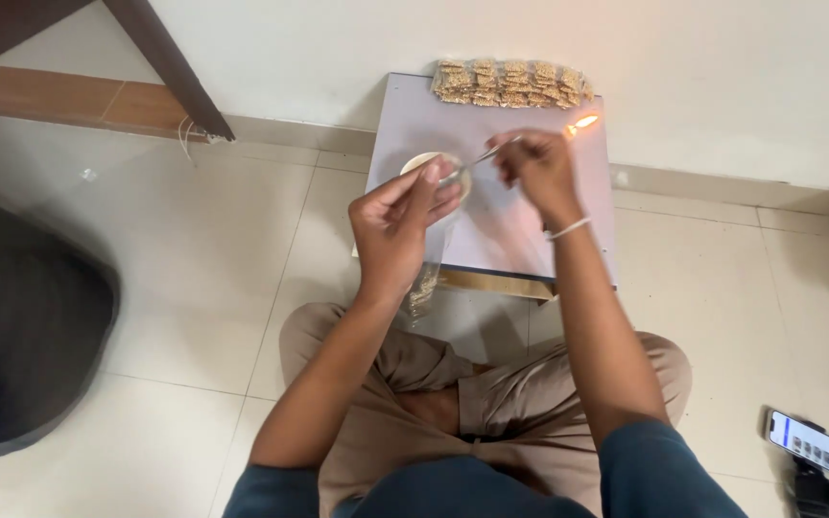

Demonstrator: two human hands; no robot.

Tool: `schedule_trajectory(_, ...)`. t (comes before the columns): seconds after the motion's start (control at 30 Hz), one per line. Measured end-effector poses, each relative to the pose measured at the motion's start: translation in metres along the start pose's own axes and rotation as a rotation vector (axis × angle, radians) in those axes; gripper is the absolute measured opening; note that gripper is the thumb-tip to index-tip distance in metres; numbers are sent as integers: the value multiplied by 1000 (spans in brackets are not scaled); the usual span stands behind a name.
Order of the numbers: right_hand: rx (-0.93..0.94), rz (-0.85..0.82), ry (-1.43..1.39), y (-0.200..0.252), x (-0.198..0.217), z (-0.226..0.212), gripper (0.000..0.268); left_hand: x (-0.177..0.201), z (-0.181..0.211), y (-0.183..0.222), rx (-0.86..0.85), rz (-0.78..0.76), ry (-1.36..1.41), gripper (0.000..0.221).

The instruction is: Manually fill small plastic pouches with seeds using a spoon and seal them using heat from a candle flame.

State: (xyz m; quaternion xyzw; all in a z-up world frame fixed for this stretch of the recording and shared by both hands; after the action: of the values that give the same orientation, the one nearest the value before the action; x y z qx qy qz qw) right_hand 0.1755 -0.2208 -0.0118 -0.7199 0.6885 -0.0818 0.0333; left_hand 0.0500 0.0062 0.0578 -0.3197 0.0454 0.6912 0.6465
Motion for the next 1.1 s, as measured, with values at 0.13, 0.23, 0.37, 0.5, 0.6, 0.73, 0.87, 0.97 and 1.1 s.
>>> schedule_trajectory(0.13,8,-48,217,20,-19,-3,20,-30,23,-7,-66,-92,-34,26)
schedule_trajectory(0.23,-5,21,403,55,-12,-41,34,-53,41,-10,-77,-168,-27,26)
schedule_trajectory(0.37,158,-280,68,104,-20,-81,36,-74,46,-17,-74,-226,42,25)
schedule_trajectory(0.5,345,-346,266,148,-44,-111,11,-78,25,-24,-78,-236,97,26)
schedule_trajectory(0.6,194,-283,147,155,-27,-109,10,-68,20,-16,-48,-324,112,44)
schedule_trajectory(0.73,209,-193,119,168,0,-126,12,-56,-33,52,207,-537,146,80)
schedule_trajectory(0.87,180,-124,151,184,3,-157,14,-54,-48,110,194,-607,50,23)
schedule_trajectory(0.97,91,-143,72,200,4,-172,19,-65,-30,122,203,-515,116,14)
schedule_trajectory(1.1,73,-274,176,232,-1,-156,16,-62,-11,126,89,-373,169,13)
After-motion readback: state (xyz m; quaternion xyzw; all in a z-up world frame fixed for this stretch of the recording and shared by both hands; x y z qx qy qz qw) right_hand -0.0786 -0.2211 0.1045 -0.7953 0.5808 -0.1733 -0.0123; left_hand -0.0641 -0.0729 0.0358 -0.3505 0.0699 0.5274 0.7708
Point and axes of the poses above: each hand's wrist, its own y-axis away from the middle knuckle, its own x-axis out of the back of the hand, z = x × y, the point moved 6 cm from there along -y, towards the middle knuckle, and after that the axes turned 5 degrees about -x, right-handed, at the moved point
